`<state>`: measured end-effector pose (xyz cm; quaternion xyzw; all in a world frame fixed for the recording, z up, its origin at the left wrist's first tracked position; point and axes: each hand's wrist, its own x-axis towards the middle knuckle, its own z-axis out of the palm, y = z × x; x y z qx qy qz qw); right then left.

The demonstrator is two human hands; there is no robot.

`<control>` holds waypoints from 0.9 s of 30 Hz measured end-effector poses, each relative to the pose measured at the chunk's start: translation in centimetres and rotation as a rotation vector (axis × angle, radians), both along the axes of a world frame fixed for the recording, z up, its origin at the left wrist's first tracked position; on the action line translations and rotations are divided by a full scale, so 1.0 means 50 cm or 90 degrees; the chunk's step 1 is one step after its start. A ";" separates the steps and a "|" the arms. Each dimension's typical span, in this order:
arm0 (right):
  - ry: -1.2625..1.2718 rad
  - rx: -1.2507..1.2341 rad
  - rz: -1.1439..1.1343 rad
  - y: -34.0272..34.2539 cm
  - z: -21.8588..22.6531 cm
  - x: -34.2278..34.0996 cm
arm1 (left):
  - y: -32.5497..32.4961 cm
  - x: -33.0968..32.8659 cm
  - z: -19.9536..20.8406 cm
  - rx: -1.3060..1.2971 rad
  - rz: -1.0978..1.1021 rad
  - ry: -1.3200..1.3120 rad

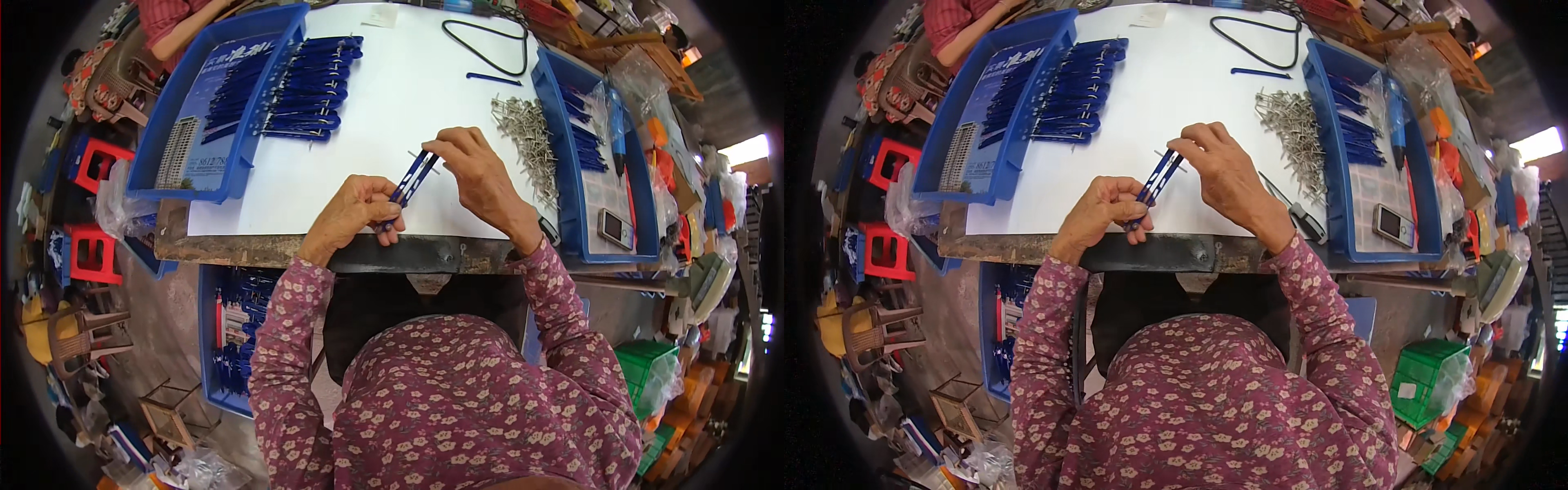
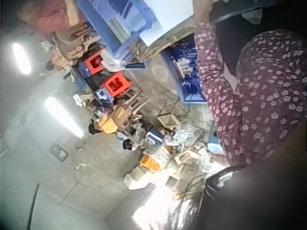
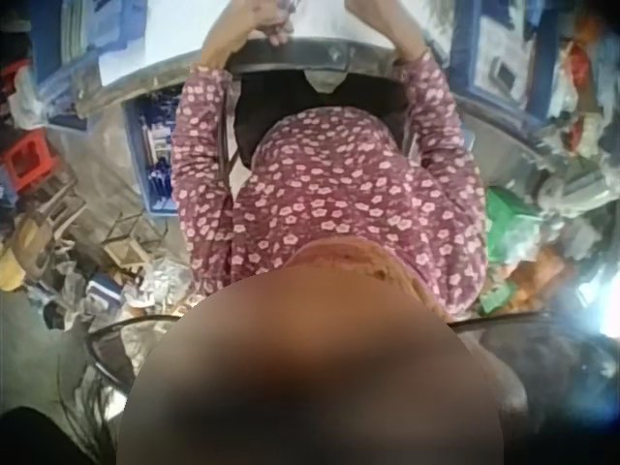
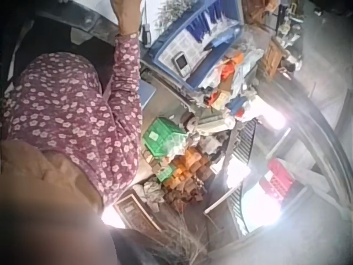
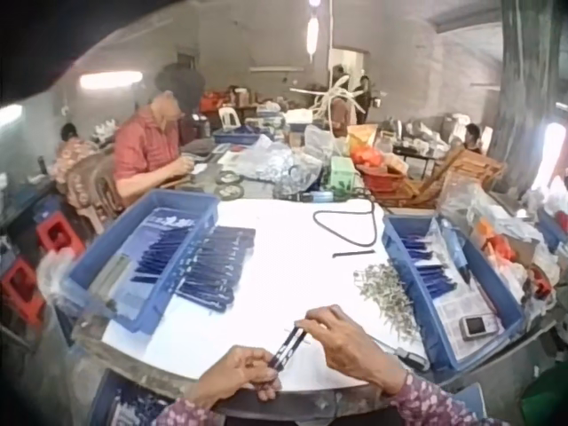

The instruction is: Manually assembling small metal clips and components onto blue plastic pen bodies at a workstation.

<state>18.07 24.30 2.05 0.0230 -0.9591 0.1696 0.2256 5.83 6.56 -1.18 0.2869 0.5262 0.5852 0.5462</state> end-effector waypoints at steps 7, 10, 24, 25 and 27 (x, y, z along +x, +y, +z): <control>-0.026 0.114 0.095 -0.032 -0.010 -0.062 | -0.053 -0.072 0.024 -0.078 -0.057 0.060; -0.042 0.113 0.144 -0.046 -0.021 -0.091 | -0.074 -0.110 0.031 -0.115 -0.053 0.093; 0.102 0.105 0.170 -0.030 -0.041 -0.247 | -0.045 -0.305 0.075 -0.077 -0.041 0.317; 0.100 0.086 0.151 -0.032 -0.046 -0.261 | -0.043 -0.315 0.075 -0.091 -0.032 0.336; 0.089 0.057 0.120 -0.035 -0.056 -0.284 | -0.030 -0.344 0.062 -0.096 0.005 0.389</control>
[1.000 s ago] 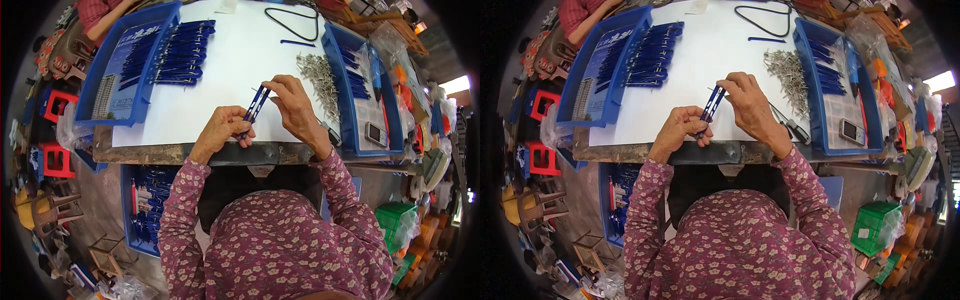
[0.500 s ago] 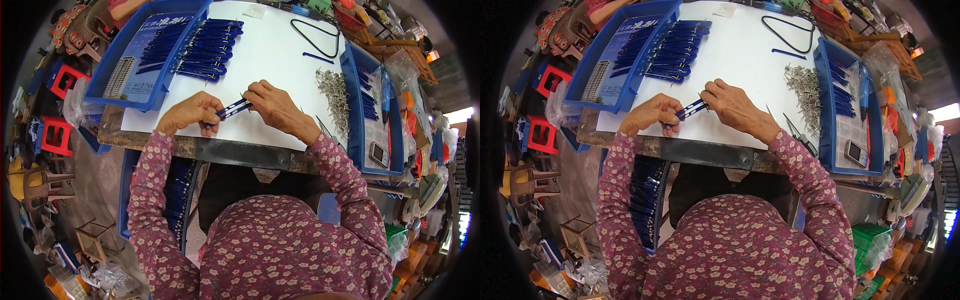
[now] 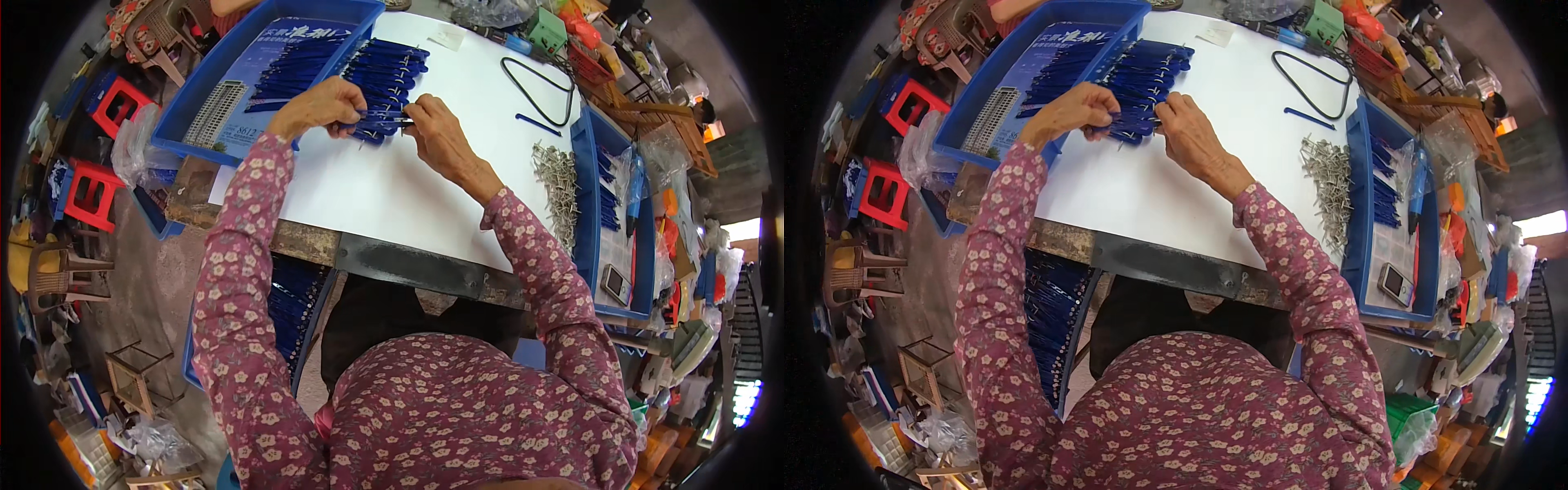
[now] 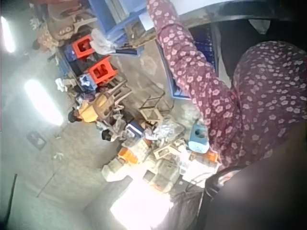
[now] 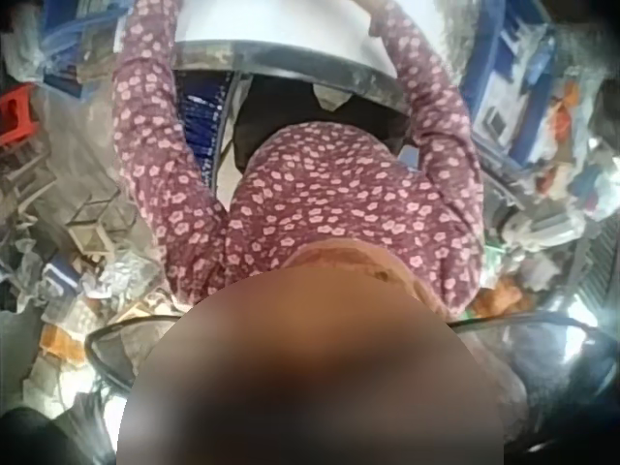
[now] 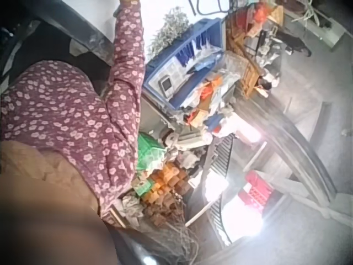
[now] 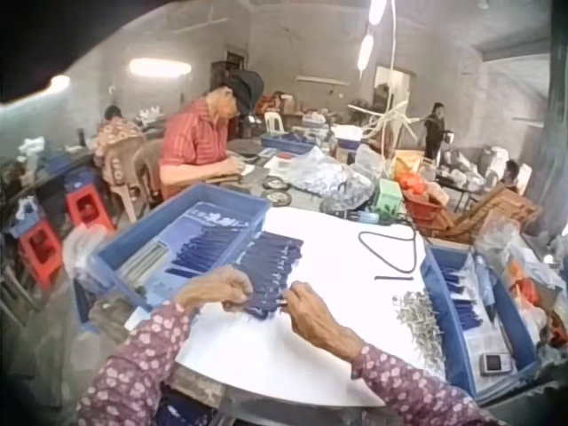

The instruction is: Manually assembling small metal clips and components onto blue plastic pen bodies at a workstation.

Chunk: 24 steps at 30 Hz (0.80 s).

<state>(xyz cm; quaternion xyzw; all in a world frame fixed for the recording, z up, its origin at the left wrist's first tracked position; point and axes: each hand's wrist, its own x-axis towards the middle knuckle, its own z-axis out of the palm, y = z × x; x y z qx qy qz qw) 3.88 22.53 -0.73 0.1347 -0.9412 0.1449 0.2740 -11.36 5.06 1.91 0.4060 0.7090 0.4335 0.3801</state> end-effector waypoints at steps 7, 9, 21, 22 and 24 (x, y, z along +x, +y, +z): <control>-0.025 0.012 -0.099 -0.007 -0.034 -0.044 | 0.055 -0.013 -0.032 0.004 0.128 0.387; -0.045 0.016 -0.128 -0.022 -0.035 -0.051 | 0.057 -0.023 -0.050 -0.009 0.132 0.429; -0.107 0.011 -0.187 -0.047 -0.033 -0.071 | 0.061 0.002 -0.071 0.012 0.257 0.462; -0.107 0.012 -0.183 -0.047 -0.032 -0.069 | 0.060 0.004 -0.074 0.030 0.255 0.473; -0.121 -0.013 -0.185 -0.045 -0.027 -0.067 | 0.058 0.008 -0.079 0.052 0.261 0.455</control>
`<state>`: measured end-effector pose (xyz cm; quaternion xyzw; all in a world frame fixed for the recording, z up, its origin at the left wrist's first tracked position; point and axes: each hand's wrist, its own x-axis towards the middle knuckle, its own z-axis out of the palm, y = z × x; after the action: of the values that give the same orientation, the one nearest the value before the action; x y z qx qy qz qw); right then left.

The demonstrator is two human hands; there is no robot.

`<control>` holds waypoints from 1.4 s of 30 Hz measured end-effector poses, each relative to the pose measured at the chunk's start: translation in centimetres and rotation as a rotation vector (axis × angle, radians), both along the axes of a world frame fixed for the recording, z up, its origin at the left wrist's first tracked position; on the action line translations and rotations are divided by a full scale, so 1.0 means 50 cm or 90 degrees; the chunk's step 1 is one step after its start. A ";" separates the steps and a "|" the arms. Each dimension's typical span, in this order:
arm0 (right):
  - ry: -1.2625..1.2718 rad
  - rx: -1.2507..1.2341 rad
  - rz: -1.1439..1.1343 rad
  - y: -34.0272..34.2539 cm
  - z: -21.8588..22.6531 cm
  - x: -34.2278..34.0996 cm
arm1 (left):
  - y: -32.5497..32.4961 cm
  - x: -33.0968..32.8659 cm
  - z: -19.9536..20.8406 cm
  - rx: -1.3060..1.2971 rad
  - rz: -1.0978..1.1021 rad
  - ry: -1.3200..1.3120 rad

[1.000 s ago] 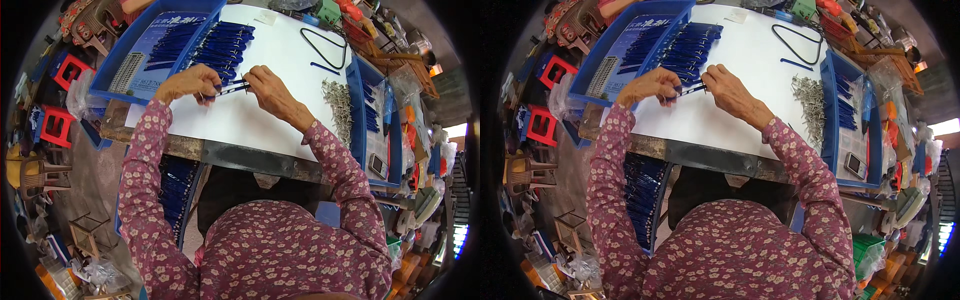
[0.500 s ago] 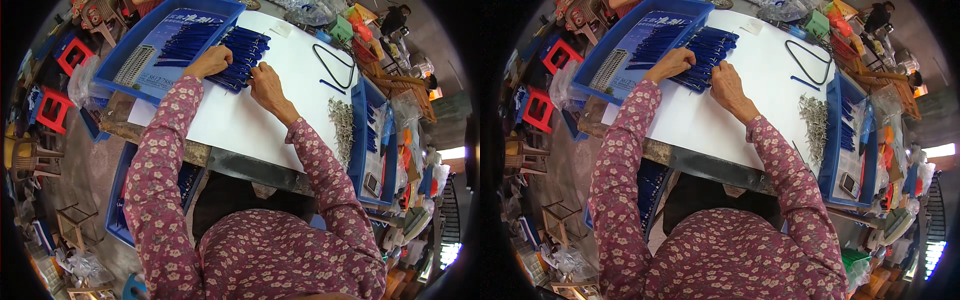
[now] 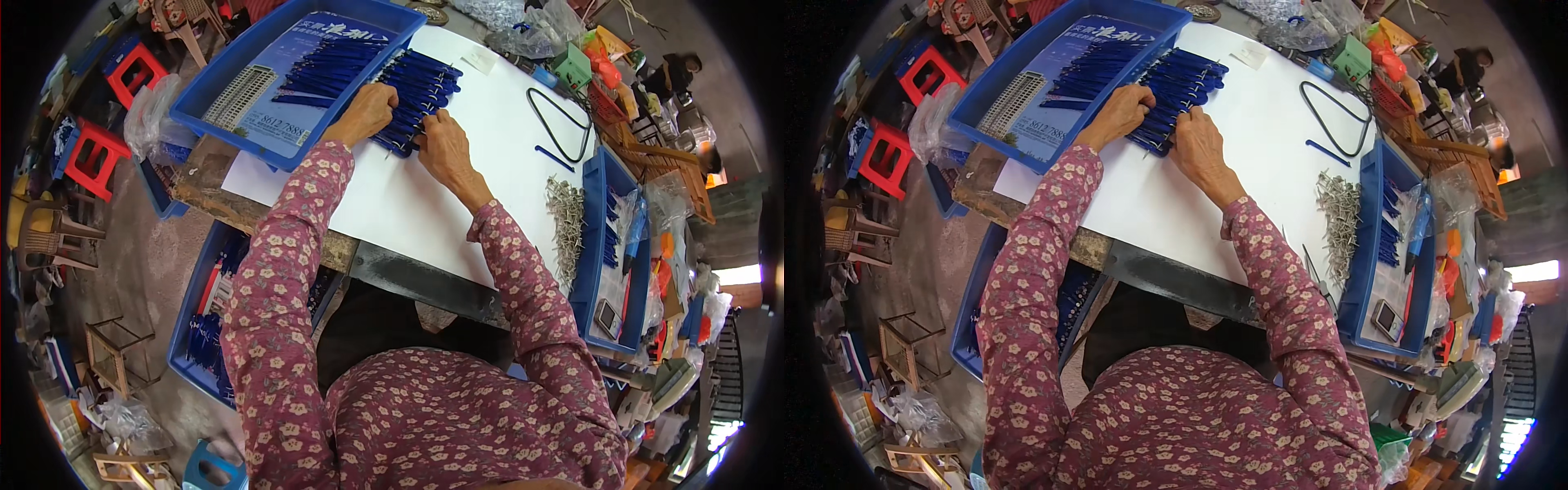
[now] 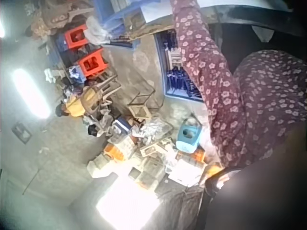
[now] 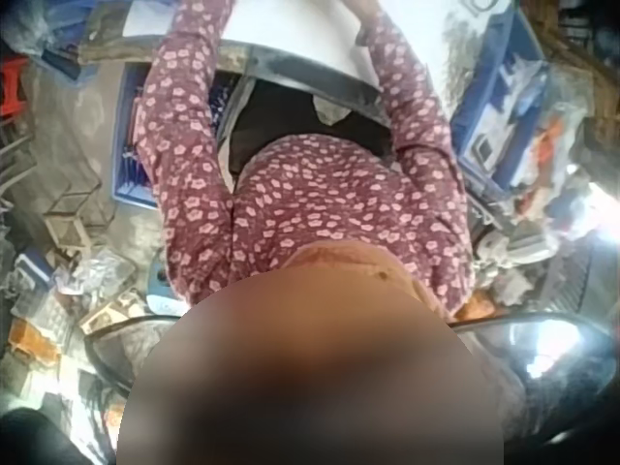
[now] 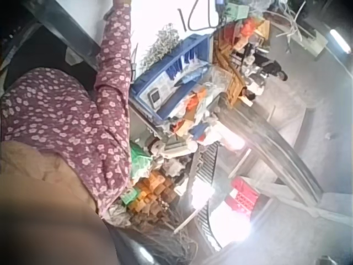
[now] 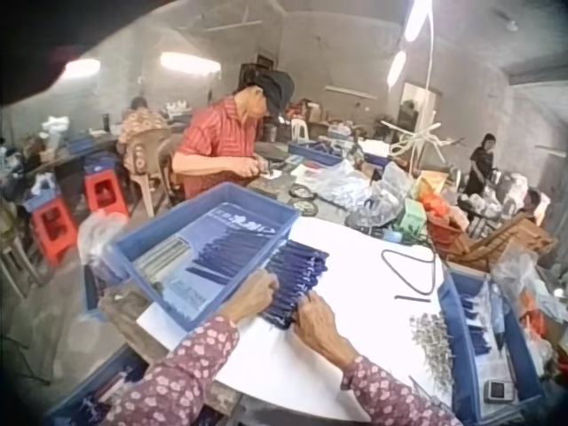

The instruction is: Manually assembling small metal clips and components onto blue plastic pen bodies at a workstation.

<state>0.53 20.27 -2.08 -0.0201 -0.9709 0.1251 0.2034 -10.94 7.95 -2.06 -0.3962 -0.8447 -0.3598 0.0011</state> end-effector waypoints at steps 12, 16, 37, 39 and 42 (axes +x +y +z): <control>-0.022 -0.070 -0.005 0.014 -0.002 0.015 | -0.049 0.038 0.067 0.252 -0.007 0.047; 0.048 -0.094 -0.001 0.023 0.018 0.055 | -0.135 -0.031 0.087 0.142 0.078 0.048; 0.007 -0.272 0.010 0.030 0.079 0.481 | -0.271 -0.235 -0.097 -0.149 -0.083 0.037; 0.009 -0.270 -0.042 0.056 0.080 0.527 | -0.249 -0.234 -0.105 -0.158 -0.119 0.015; 0.047 -0.285 -0.100 0.097 0.087 0.594 | -0.259 -0.233 -0.111 -0.191 -0.138 -0.035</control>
<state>30.23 25.12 2.27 -0.1352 -0.9063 0.3215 0.2386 -22.59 -5.01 -7.58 -0.4710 -0.8408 -0.2383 -0.1197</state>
